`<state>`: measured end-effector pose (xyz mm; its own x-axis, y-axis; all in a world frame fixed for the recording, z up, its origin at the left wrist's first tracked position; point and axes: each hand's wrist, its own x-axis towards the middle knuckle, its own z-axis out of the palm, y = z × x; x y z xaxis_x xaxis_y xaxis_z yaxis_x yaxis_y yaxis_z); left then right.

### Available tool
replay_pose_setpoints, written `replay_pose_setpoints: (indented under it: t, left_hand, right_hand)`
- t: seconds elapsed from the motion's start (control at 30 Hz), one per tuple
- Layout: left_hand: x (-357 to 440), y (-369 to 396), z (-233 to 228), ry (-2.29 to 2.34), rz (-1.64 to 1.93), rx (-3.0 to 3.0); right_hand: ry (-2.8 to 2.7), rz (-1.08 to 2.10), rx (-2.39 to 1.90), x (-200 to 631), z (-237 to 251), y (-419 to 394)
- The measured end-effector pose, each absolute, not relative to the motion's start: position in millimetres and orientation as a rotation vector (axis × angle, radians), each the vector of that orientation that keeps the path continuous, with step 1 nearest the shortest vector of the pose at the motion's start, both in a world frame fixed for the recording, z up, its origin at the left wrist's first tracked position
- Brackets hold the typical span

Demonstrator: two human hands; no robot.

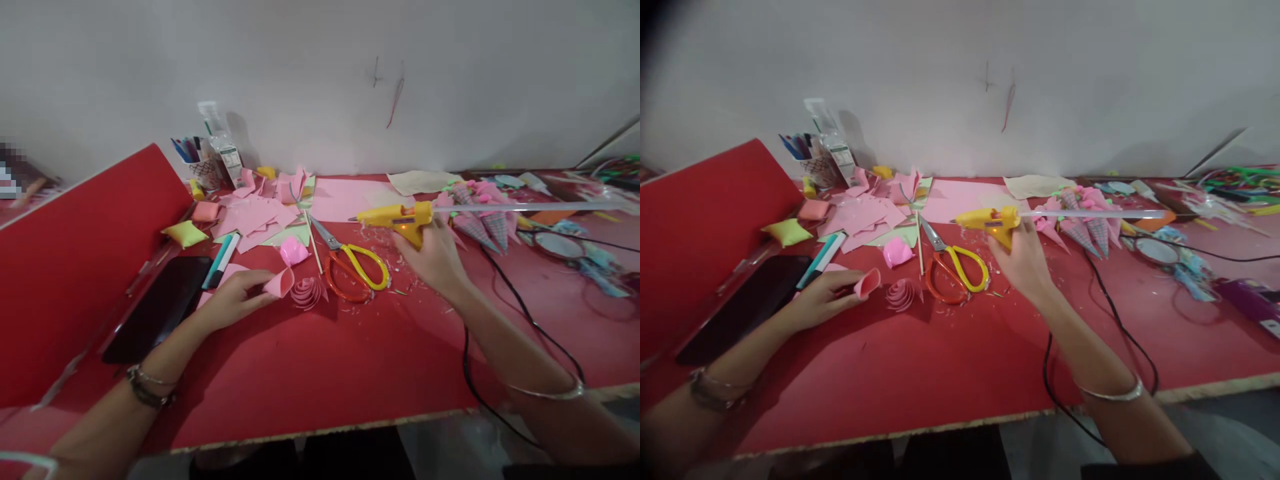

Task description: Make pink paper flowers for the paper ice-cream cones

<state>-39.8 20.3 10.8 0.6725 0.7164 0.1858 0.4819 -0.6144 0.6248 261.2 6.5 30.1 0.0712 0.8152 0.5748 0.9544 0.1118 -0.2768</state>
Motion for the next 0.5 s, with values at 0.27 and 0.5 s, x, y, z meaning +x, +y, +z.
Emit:
replay_pose_setpoints:
  t: [0.27, 0.5]
  left_hand:
    - [-43.8, 20.0, 9.1, 0.979, 0.628, 2.315]
    - [-45.0, 21.1, 7.5, 1.008, 0.645, 2.312]
  right_hand:
    - [-1.899, -0.142, -1.792, 315.2, 7.6, 14.5]
    - [-2.134, -0.375, -1.964, 313.8, 17.4, 0.2]
